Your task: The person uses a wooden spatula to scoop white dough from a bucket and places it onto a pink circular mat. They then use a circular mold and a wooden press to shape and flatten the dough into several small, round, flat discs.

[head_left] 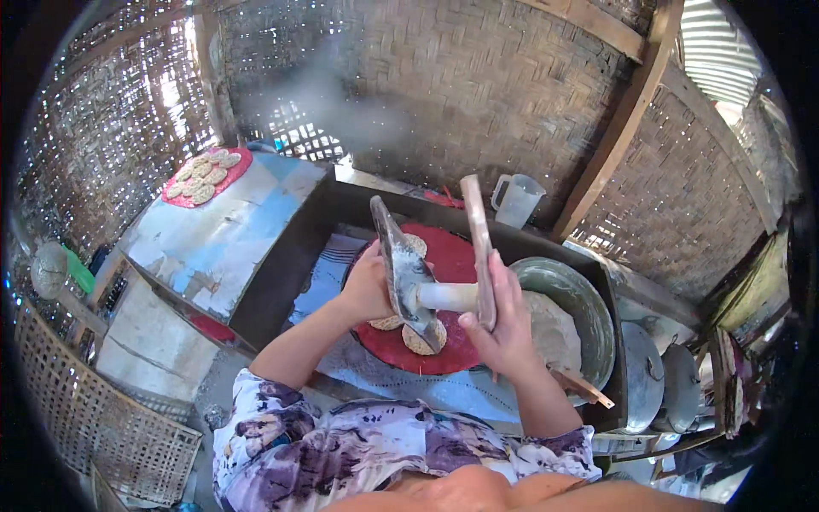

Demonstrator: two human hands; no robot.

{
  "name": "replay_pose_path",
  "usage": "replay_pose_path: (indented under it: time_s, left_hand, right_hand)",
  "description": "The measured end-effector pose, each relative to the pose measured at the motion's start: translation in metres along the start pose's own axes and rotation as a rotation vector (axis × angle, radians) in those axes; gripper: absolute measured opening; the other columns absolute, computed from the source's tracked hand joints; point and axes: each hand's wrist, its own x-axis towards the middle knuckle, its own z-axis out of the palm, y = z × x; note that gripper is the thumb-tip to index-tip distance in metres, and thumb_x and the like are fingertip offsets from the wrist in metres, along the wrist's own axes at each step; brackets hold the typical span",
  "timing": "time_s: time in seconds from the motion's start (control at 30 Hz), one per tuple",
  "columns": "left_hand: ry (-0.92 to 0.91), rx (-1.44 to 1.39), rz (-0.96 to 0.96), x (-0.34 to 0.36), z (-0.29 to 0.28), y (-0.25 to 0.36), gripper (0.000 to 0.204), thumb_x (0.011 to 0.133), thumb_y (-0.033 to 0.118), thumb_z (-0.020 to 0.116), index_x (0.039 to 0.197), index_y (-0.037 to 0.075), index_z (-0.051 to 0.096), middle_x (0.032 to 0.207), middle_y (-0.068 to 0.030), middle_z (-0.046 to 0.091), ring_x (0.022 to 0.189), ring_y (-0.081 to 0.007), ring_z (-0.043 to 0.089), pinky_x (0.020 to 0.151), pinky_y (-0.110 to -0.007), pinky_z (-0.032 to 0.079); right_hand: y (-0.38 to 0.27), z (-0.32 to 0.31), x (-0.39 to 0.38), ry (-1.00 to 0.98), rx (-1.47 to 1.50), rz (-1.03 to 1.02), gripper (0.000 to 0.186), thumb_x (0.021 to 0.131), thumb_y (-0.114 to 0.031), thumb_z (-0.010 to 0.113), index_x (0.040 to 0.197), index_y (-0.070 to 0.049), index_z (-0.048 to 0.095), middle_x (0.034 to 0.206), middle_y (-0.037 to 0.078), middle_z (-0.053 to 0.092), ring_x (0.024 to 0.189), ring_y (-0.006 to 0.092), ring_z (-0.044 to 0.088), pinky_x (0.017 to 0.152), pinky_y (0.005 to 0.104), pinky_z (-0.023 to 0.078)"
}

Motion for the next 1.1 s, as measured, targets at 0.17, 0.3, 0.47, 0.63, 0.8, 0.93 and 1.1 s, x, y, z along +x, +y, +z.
replay_pose_path:
  time_s: [0.17, 0.3, 0.47, 0.63, 0.8, 0.93, 1.1]
  left_hand:
    - [0.082, 0.119, 0.105, 0.01, 0.024, -0.018, 0.042, 0.058, 0.037, 0.064, 0.096, 0.019, 0.06, 0.091, -0.0012, 0.06, 0.097, -0.0181, 0.052, 0.098, -0.041, 0.026]
    - [-0.022, 0.22, 0.103, 0.013, 0.036, -0.032, 0.059, 0.057, 0.038, 0.069, 0.108, 0.013, 0.053, 0.109, -0.0049, 0.054, 0.105, -0.0225, 0.048, 0.096, -0.036, 0.03]
    - [0.079, 0.194, 0.126, 0.01, 0.044, -0.029, 0.041, 0.06, 0.031, 0.062, 0.096, 0.014, 0.058, 0.093, -0.0059, 0.058, 0.091, -0.0222, 0.054, 0.095, -0.04, 0.03]
    - [0.099, -0.543, -0.264, 0.009, 0.066, -0.056, 0.046, 0.054, 0.024, 0.073, 0.094, 0.01, 0.057, 0.093, -0.0062, 0.057, 0.093, -0.0236, 0.053, 0.087, -0.034, 0.039]
    - [-0.004, -0.371, -0.046, 0.041, 0.038, -0.067, 0.076, 0.05, 0.01, 0.076, 0.117, 0.005, 0.041, 0.112, -0.0097, 0.05, 0.102, -0.0208, 0.05, 0.092, -0.034, 0.036]
    - [-0.156, -1.867, 0.098, 0.095, -0.003, -0.076, 0.094, 0.053, 0.004, 0.067, 0.134, 0.004, 0.019, 0.134, -0.0153, 0.03, 0.125, -0.0273, 0.029, 0.101, -0.038, 0.026]
    - [-0.387, -2.071, 0.53, 0.122, -0.016, -0.064, 0.101, 0.059, 0.002, 0.068, 0.136, 0.006, 0.004, 0.138, -0.0168, 0.019, 0.127, -0.0395, 0.016, 0.102, -0.048, 0.016]
  right_hand:
    - [-0.007, 0.006, 0.004, -0.014, -0.13, -0.065, 0.075, 0.064, -0.023, 0.069, 0.129, -0.012, 0.032, 0.114, 0.02, 0.038, 0.093, 0.0351, 0.052, 0.063, 0.0377, 0.05]
    - [-0.005, 0.017, -0.001, -0.081, -0.246, -0.035, 0.072, 0.063, -0.028, 0.071, 0.126, -0.017, 0.037, 0.114, 0.02, 0.037, 0.091, 0.0344, 0.053, 0.062, 0.0375, 0.051]
    - [0.002, 0.043, -0.002, -0.099, -0.205, 0.076, 0.072, 0.064, -0.03, 0.07, 0.126, -0.018, 0.036, 0.114, 0.02, 0.036, 0.092, 0.0365, 0.052, 0.062, 0.0385, 0.051]
    - [0.027, 0.04, 0.023, -0.247, -0.05, 0.209, 0.08, 0.063, -0.033, 0.072, 0.129, -0.016, 0.031, 0.123, 0.019, 0.031, 0.104, 0.0352, 0.047, 0.081, 0.04, 0.046]
    - [0.074, 0.017, 0.019, -0.646, 1.118, 0.774, 0.094, 0.062, -0.037, 0.073, 0.131, 0.0, 0.021, 0.13, 0.013, 0.032, 0.116, 0.0217, 0.036, 0.099, 0.0336, 0.025]
    - [0.063, -0.004, 0.018, -0.691, 1.309, 0.899, 0.092, 0.056, -0.041, 0.074, 0.125, 0.001, 0.029, 0.111, 0.013, 0.049, 0.105, 0.0237, 0.046, 0.09, 0.0337, 0.034]
    - [0.088, -0.018, -0.014, -0.754, 1.423, 0.861, 0.092, 0.053, -0.037, 0.075, 0.125, -0.001, 0.031, 0.113, 0.019, 0.046, 0.102, 0.0306, 0.049, 0.079, 0.037, 0.04]
